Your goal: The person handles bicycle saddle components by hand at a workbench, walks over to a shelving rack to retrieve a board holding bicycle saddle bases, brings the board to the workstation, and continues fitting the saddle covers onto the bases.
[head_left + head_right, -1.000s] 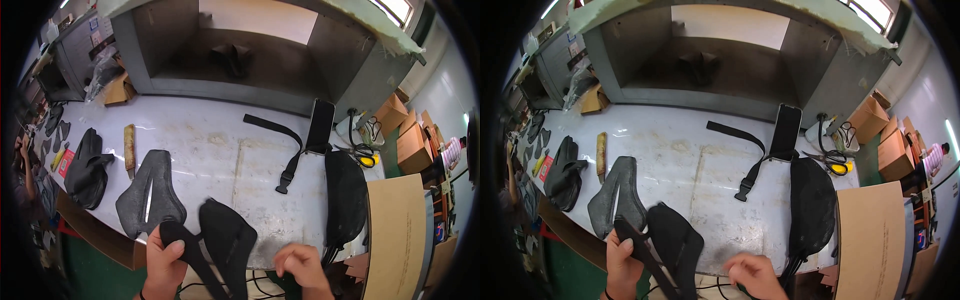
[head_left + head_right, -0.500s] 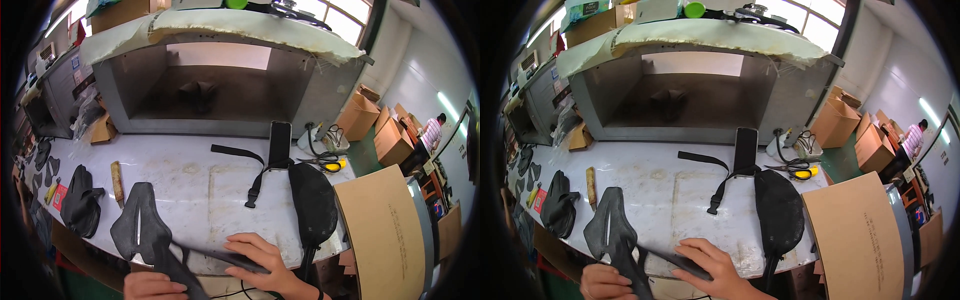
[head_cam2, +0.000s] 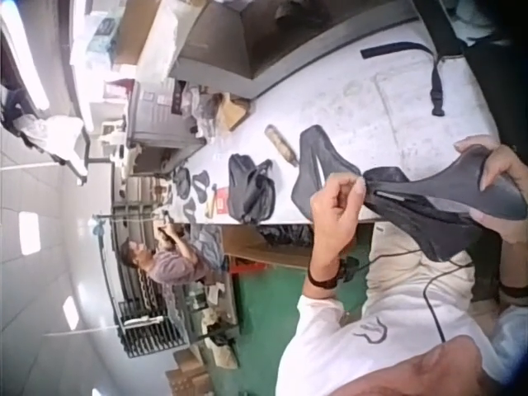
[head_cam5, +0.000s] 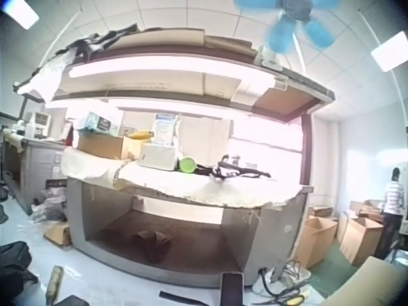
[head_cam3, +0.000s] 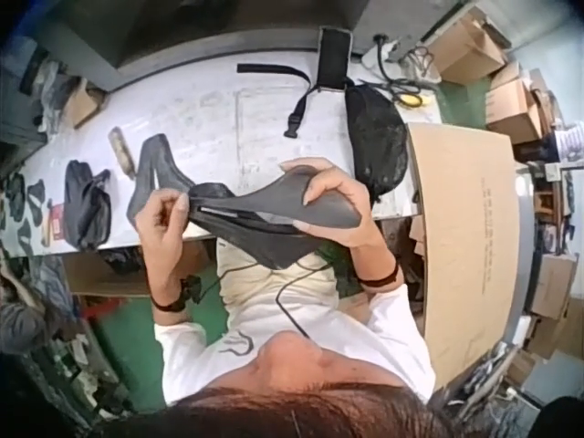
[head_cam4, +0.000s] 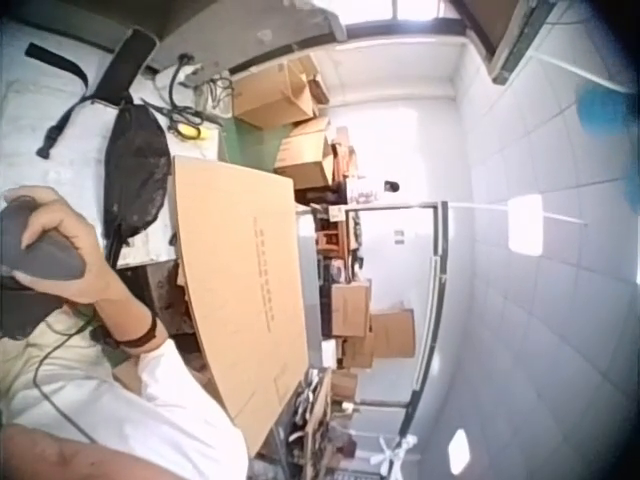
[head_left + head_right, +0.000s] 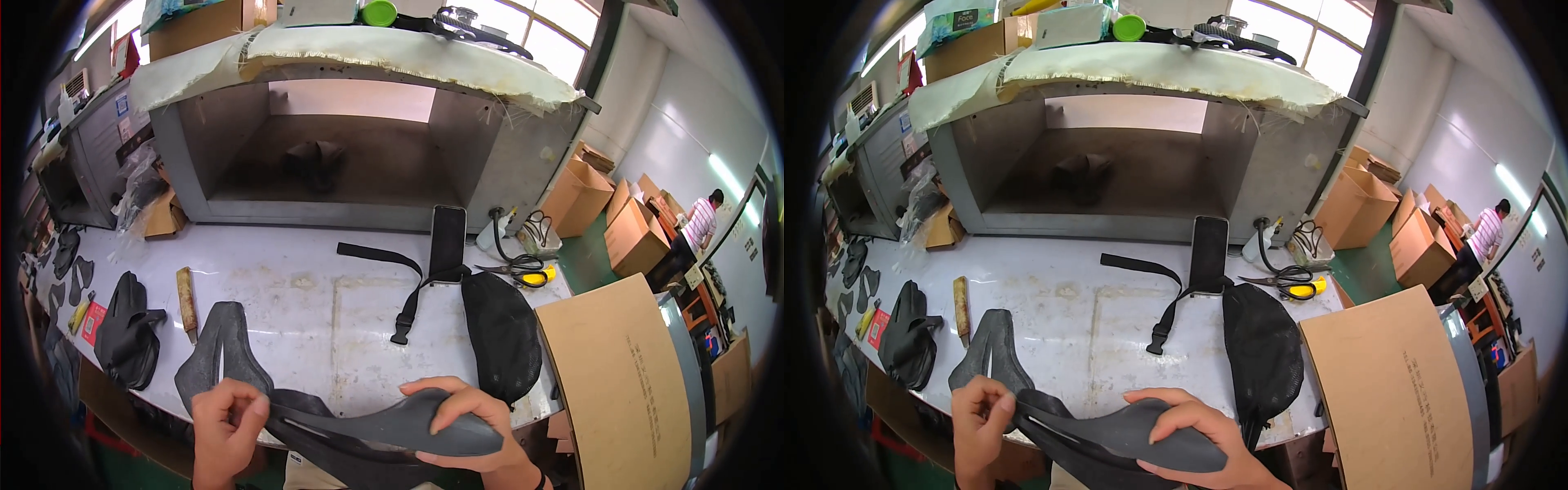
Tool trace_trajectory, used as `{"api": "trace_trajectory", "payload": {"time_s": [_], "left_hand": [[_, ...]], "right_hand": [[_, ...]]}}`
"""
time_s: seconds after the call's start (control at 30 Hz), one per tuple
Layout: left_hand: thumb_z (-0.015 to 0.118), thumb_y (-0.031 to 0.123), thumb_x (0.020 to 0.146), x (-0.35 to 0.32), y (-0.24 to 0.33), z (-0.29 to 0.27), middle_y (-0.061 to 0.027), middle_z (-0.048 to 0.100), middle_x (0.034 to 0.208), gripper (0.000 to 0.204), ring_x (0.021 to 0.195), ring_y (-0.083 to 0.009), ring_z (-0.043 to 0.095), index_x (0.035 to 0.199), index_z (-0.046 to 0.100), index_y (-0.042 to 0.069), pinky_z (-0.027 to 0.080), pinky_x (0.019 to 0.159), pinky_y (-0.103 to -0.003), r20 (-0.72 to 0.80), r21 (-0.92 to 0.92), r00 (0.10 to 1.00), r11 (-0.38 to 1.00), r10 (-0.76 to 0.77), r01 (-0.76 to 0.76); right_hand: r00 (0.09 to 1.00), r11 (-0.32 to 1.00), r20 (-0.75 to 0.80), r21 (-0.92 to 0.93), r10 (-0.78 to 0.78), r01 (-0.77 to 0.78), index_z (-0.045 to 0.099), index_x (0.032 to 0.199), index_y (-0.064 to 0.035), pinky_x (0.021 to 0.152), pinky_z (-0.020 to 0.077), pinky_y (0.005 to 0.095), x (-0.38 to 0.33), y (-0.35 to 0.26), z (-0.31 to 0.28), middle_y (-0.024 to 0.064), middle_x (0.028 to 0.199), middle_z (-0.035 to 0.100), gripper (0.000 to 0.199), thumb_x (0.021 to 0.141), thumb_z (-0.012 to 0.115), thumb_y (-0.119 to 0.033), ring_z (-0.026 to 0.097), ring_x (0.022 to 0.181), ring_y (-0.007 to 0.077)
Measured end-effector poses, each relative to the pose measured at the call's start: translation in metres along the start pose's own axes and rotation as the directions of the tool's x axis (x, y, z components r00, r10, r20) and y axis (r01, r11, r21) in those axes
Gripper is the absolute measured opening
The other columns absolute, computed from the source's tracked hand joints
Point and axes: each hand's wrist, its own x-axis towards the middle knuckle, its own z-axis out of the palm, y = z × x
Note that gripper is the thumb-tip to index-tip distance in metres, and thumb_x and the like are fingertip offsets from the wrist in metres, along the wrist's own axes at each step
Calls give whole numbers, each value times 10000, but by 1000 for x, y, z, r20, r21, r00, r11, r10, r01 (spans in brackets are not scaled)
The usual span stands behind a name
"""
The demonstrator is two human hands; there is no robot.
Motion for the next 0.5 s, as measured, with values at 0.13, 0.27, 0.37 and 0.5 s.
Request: {"api": "trace_trajectory", "payload": {"time_s": [0.13, 0.27, 0.37, 0.5], "left_hand": [[693, 23, 869, -3, 1, -2, -25, 634, 715, 122, 540, -33, 509, 951, 636, -47, 359, 463, -204, 391, -467, 890, 783, -235, 412], [703, -21, 862, -12, -9, 7, -55, 674, 776, 127, 569, -50, 555, 980, 665, -49, 399, 485, -189, 609, -577, 753, 512, -248, 636], [737, -27, 834, -17, -11, 13, -66, 685, 797, 176, 575, -65, 561, 992, 667, -57, 405, 501, -187, 671, -586, 713, 443, -204, 679], [714, 1, 864, -23, -3, 25, -31, 652, 775, 149, 566, -32, 487, 1000, 667, -36, 332, 500, -174, 788, -528, 581, 260, -205, 808]], "right_hand": [[990, 995, 123, -61, -73, 81, 607, 933, -32, 930, 513, 427, 9, -11, -6, 354, 1218, 564, 423, 603, 845, 86, 623, 1111, 380], [984, 998, 180, -55, -18, 29, 605, 933, -23, 901, 534, 421, 12, -11, -17, 362, 1191, 575, 456, 570, 856, 92, 629, 1101, 388], [990, 999, 135, -21, -26, 29, 602, 1214, -73, 924, 514, 374, 2, -2, -20, 238, 1146, 640, 280, 943, 641, -132, 637, 1096, 275], [787, 513, -44, 780, 616, -357, 493, 1323, 41, 941, 516, 393, -25, 52, -28, 216, 1235, 625, 543, 897, 716, -212, 654, 1084, 314]]}}
